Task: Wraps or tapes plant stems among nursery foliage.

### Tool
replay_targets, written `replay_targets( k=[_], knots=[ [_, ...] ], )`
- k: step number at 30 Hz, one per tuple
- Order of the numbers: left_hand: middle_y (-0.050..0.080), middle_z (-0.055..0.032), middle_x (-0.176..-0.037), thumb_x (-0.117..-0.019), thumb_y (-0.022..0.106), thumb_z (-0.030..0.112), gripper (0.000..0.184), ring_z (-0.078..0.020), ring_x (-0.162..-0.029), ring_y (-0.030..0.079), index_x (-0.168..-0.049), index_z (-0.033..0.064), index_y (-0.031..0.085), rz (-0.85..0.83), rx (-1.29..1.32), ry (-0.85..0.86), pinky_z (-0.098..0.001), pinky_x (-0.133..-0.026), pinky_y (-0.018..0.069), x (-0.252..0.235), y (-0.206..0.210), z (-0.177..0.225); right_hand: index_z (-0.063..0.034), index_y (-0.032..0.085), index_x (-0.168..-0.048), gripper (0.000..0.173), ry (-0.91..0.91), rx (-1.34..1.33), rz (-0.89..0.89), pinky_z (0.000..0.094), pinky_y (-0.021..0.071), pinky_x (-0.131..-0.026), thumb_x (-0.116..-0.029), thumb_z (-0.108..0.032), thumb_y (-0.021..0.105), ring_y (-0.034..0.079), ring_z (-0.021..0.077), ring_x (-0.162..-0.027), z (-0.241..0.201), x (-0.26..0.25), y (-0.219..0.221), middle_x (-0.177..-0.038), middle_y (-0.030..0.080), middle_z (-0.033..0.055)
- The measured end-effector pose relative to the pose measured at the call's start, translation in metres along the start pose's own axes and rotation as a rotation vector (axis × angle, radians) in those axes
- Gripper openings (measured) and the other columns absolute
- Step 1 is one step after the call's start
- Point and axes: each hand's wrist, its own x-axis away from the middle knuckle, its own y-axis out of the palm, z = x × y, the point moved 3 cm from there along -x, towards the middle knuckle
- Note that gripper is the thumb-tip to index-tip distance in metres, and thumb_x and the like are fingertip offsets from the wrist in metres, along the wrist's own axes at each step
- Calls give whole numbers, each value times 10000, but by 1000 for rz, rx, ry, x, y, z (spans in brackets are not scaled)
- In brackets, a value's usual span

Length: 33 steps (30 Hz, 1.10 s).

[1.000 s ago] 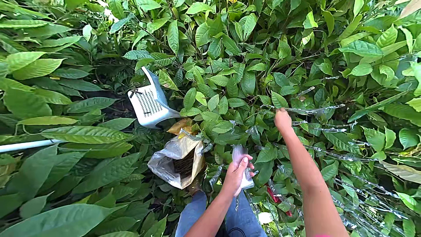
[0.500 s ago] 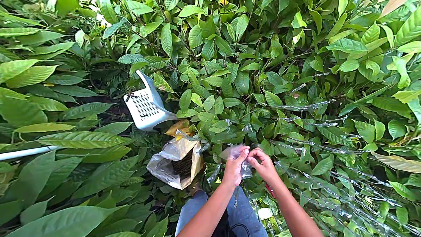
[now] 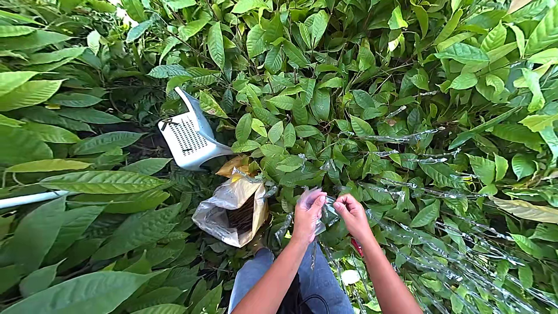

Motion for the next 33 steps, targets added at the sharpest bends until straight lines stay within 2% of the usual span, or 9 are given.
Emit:
replay_targets(
  k=[6,9,13,14,16,19,22,27,33],
  knots=[
    [574,60,-626,-928,623,-37,169,7,-484,459,-813,86,600,24,67,20,-140,-484,408,1,4,-5,-41,611,-822,290,-4,53,1,111,440,-644,-1056,-167,495,508,-88,-658,-6,4,1,-704,550,-102],
    [578,62,-620,-945,604,-25,137,13,-479,464,-852,75,618,8,90,14,-134,-482,416,2,3,-4,-15,661,-964,177,12,42,-113,109,444,-651,-1010,-177,609,519,-86,-687,-12,1,-10,-781,593,-92],
    [614,39,-699,-988,556,-7,98,15,-493,464,-945,24,638,-50,61,-7,-127,-485,419,5,1,-4,10,714,-984,245,-53,330,-101,136,476,-703,-1020,-199,593,565,-41,-745,-32,-10,-46,-876,672,8],
    [605,39,-680,-998,550,-1,119,15,-483,459,-918,30,632,-46,62,-7,-124,-476,414,4,-1,-4,2,728,-995,259,-66,486,-33,197,509,-726,-1025,-211,583,604,21,-766,-41,-13,-62,-902,696,45],
    [585,42,-661,-1014,534,9,155,10,-482,451,-887,46,615,-38,55,-10,-128,-479,406,3,-6,-4,5,743,-1025,275,-37,839,152,454,563,-753,-1034,-212,573,701,252,-820,-62,-22,-103,-964,736,154],
    [563,50,-650,-1019,522,14,164,5,-481,442,-881,57,600,-44,37,-32,-133,-479,403,5,-12,-5,21,714,-1111,283,222,1152,312,701,490,-831,-1067,-208,555,681,497,-1007,-80,-43,-158,-1128,703,269],
    [551,52,-635,-1016,526,15,156,5,-473,437,-887,54,604,-45,45,-62,-132,-478,401,8,-12,-9,3,705,-1115,259,346,1287,335,715,484,-790,-1068,-206,559,665,521,-1021,-79,-63,-179,-1161,690,266],
    [560,45,-647,-1014,532,15,151,4,-479,443,-890,51,611,-48,34,-68,-130,-482,405,9,-13,-10,2,708,-1077,231,311,1364,278,703,500,-731,-1053,-193,585,678,516,-971,-75,-80,-179,-1120,698,267],
    [605,35,-723,-1074,410,54,241,15,-494,463,-966,10,621,-69,41,-52,-117,-490,423,11,-12,-7,43,693,-1138,305,435,1467,85,697,500,-802,-1065,-219,556,659,531,-1058,-66,-121,-165,-1170,678,303]
  ],
)
